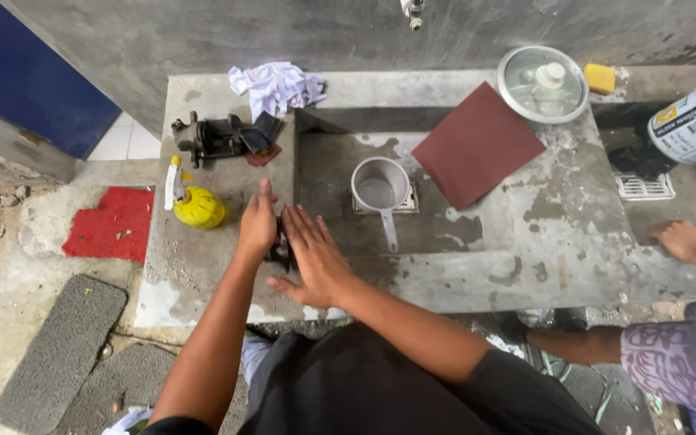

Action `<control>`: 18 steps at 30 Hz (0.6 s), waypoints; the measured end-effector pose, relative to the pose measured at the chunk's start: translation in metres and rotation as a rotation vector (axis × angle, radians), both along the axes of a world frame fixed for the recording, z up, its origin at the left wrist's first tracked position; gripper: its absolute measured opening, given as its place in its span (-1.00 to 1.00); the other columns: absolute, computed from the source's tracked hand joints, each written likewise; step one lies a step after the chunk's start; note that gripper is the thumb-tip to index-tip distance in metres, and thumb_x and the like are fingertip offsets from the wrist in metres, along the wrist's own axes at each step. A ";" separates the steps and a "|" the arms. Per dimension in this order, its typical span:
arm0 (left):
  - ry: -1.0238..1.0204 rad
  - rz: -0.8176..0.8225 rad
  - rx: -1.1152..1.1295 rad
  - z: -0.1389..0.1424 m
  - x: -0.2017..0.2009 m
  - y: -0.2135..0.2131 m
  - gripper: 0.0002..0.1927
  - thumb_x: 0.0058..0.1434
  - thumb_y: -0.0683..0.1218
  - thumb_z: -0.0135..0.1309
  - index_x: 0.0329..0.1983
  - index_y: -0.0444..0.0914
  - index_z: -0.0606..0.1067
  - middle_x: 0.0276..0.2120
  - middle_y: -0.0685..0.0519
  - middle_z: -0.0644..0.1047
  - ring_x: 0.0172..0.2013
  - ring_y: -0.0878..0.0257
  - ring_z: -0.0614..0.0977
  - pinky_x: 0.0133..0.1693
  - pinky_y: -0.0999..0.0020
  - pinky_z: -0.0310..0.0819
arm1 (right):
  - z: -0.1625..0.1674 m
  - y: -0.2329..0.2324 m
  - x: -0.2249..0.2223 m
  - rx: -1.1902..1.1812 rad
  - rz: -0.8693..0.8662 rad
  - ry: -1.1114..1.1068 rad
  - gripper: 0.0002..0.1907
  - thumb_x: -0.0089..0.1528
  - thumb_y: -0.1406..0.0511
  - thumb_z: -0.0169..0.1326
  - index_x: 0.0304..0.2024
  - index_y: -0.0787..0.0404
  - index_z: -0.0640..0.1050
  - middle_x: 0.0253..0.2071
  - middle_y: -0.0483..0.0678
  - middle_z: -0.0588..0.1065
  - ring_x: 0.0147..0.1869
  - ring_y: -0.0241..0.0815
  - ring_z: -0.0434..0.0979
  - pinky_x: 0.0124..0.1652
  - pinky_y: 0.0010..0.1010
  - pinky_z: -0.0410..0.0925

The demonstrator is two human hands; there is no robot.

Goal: The person scrubs a dark metal bicycle part with a small abrasive pad on a concrete workbench. They repeatedly rub the surface, turn the part over, and continue scrubbing different areas. A second person briefly appears and places a white bucket on the bench.

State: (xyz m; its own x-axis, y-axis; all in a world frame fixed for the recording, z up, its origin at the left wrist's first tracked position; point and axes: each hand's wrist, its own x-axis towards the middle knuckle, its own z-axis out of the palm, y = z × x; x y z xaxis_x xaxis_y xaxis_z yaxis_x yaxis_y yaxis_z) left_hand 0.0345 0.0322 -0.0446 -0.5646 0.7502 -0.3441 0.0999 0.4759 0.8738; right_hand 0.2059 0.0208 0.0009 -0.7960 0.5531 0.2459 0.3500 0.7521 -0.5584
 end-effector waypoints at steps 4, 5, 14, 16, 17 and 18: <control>0.157 -0.100 0.120 -0.003 -0.002 -0.003 -0.13 0.39 0.46 -0.38 0.09 -0.39 0.50 -0.17 -0.27 0.62 -0.23 0.06 0.62 -0.15 0.20 0.47 | -0.004 0.001 -0.005 -0.063 -0.076 0.047 0.17 0.28 -0.30 -0.18 0.56 0.45 -0.07 0.61 0.33 -0.07 0.71 0.23 -0.21 0.54 0.13 -0.25; 0.113 -0.087 0.114 -0.002 -0.004 -0.003 -0.14 0.37 0.46 -0.37 0.08 -0.38 0.49 -0.17 -0.25 0.62 -0.24 0.05 0.64 -0.16 0.20 0.48 | -0.005 0.001 -0.007 -0.049 -0.080 0.061 0.17 0.27 -0.30 -0.17 0.55 0.46 -0.07 0.61 0.33 -0.07 0.71 0.23 -0.21 0.54 0.13 -0.25; 0.078 -0.104 0.209 -0.014 -0.010 -0.009 -0.17 0.46 0.45 -0.28 0.03 -0.41 0.53 -0.41 -0.06 0.58 -0.50 0.25 0.56 -0.41 0.30 0.42 | -0.012 0.000 -0.010 -0.065 -0.084 0.027 0.20 0.25 -0.34 -0.20 0.55 0.45 -0.04 0.61 0.32 -0.05 0.73 0.23 -0.19 0.55 0.15 -0.25; 0.092 -0.084 0.212 -0.017 -0.012 -0.004 -0.18 0.46 0.45 -0.29 0.06 -0.40 0.51 -0.38 -0.11 0.59 -0.44 0.17 0.58 -0.34 0.24 0.45 | -0.014 0.003 -0.010 -0.001 -0.074 0.047 0.21 0.26 -0.36 -0.23 0.55 0.47 -0.05 0.61 0.34 -0.07 0.72 0.26 -0.21 0.55 0.15 -0.26; 0.002 -0.032 0.088 -0.017 -0.014 -0.003 -0.19 0.41 0.44 -0.31 0.07 -0.38 0.51 -0.39 -0.18 0.57 -0.44 0.04 0.54 -0.34 0.12 0.43 | -0.015 0.002 -0.008 0.017 -0.052 0.034 0.24 0.25 -0.37 -0.24 0.54 0.50 -0.08 0.60 0.38 -0.10 0.71 0.27 -0.23 0.53 0.16 -0.27; -0.092 0.017 -0.044 -0.018 -0.016 -0.002 -0.19 0.37 0.42 -0.33 0.08 -0.36 0.51 -0.40 -0.26 0.55 -0.45 -0.09 0.52 -0.34 0.00 0.42 | -0.017 0.001 -0.007 0.028 -0.032 0.015 0.26 0.25 -0.38 -0.24 0.53 0.53 -0.10 0.59 0.41 -0.12 0.69 0.29 -0.25 0.52 0.17 -0.28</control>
